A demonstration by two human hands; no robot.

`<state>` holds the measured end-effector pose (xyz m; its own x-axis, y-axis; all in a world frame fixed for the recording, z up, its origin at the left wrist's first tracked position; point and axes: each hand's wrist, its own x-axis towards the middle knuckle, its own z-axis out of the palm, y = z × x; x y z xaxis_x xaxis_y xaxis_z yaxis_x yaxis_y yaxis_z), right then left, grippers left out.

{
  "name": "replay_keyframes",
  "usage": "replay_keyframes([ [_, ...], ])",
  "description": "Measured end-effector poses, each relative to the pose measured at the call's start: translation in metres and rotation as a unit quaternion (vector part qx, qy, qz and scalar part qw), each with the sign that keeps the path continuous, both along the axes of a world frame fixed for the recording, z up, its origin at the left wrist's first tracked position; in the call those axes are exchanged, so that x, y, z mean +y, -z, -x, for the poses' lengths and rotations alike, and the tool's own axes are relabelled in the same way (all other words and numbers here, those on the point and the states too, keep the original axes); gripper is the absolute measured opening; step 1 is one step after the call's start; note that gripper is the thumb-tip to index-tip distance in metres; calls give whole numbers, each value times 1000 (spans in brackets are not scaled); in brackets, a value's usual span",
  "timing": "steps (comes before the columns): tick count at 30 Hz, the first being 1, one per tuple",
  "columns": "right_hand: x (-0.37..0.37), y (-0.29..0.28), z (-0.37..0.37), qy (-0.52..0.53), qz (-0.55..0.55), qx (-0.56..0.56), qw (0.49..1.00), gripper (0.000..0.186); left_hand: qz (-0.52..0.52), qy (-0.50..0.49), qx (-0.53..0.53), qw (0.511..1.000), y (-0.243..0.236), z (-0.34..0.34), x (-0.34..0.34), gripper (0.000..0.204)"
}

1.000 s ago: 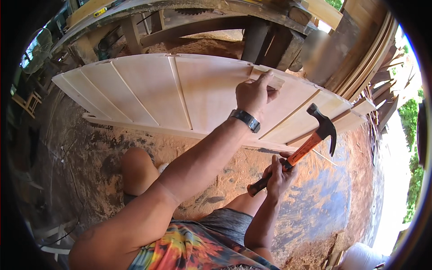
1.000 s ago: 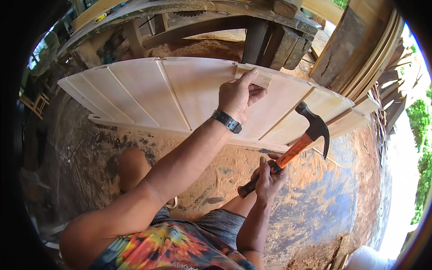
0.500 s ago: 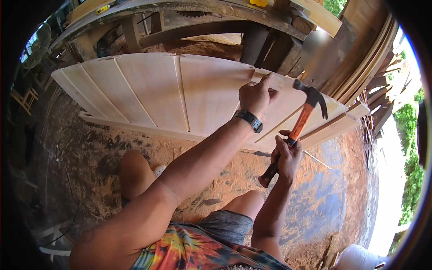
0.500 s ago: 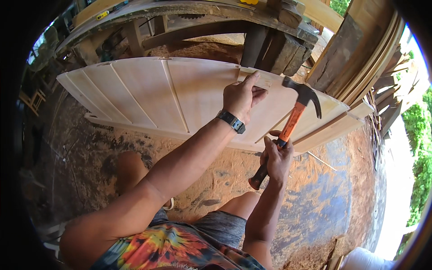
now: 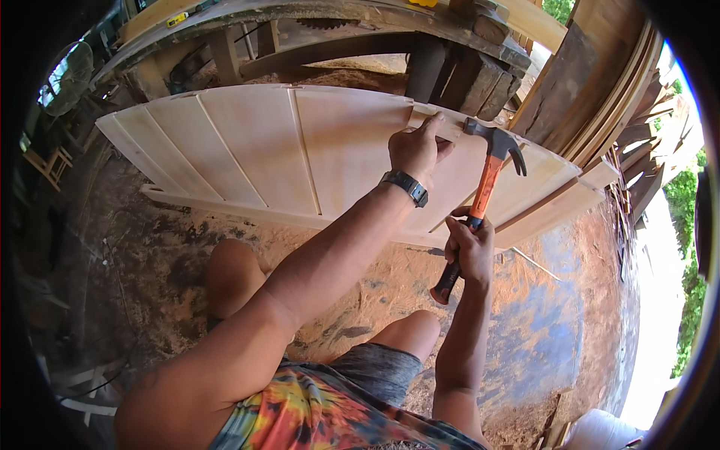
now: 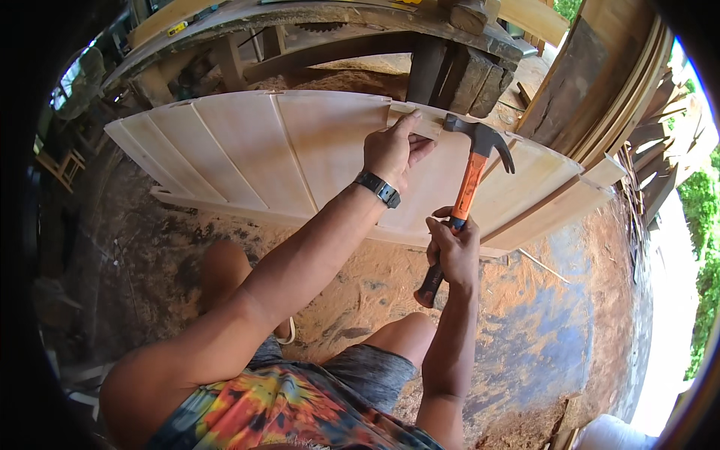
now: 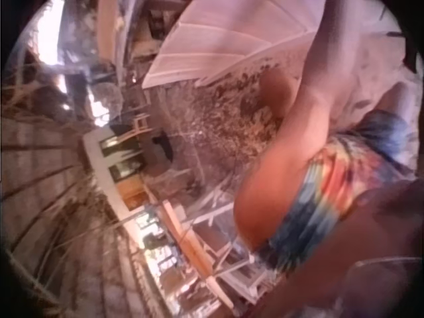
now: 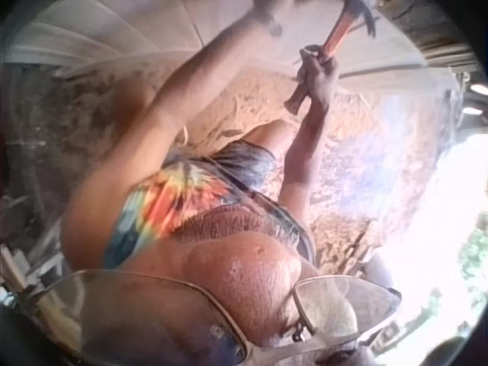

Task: Using a hammer to secure small wooden blocks onto a larger wooden panel.

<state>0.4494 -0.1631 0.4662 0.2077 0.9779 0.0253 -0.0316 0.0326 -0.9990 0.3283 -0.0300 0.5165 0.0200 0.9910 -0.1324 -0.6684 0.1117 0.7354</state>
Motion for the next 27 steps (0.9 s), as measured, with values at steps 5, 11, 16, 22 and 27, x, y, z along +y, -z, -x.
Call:
replay_keyframes([
  [5,-40,20,-5,40,-12,42,998,16,-8,18,14,1000,19,-1,-6,28],
  [11,-95,69,-18,63,43,84,994,20,-18,151,252,956,49,19,-40,36],
  [16,-130,89,-28,76,107,73,989,21,-28,414,380,827,47,71,-27,41],
  [22,-128,91,-27,97,128,61,985,21,-20,525,452,721,85,107,-2,38],
  [27,-95,88,-16,94,166,55,980,27,66,491,387,778,195,112,33,36],
])
